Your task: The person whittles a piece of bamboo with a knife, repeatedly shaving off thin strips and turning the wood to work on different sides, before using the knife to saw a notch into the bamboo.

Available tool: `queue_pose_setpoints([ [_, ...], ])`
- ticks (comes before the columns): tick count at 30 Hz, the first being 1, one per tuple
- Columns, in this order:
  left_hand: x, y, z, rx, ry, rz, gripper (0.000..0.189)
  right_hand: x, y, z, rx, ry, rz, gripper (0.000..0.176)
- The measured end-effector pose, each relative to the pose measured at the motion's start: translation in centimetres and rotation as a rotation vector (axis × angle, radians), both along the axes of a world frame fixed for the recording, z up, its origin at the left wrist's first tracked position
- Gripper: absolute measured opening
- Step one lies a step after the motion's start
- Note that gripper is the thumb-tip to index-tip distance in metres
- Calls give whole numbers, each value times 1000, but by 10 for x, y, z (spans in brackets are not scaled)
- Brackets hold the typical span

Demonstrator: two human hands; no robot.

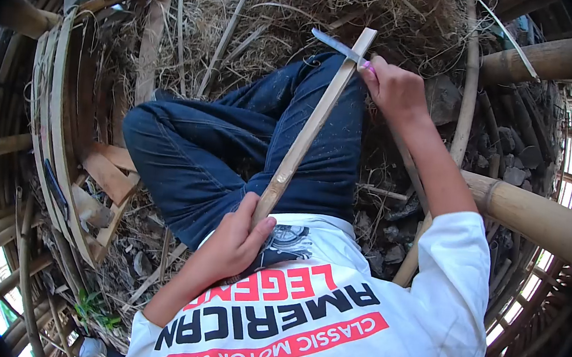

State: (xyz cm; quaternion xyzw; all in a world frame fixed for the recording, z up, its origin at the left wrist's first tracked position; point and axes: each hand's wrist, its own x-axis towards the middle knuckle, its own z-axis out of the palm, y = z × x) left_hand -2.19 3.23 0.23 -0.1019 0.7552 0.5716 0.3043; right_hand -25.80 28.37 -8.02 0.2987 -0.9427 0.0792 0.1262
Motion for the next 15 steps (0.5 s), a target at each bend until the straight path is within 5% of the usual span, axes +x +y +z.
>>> queue_pose_setpoints([
  [10,10,-2,-8,-35,44,-19,24,-20,23,-21,89,98,181,36],
  [12,15,-7,-5,-46,87,-10,23,-33,41,-33,172,45,-85,38],
  [15,26,-41,-3,-51,-54,358,17,-68,150,-14,188,-13,-426,39],
])
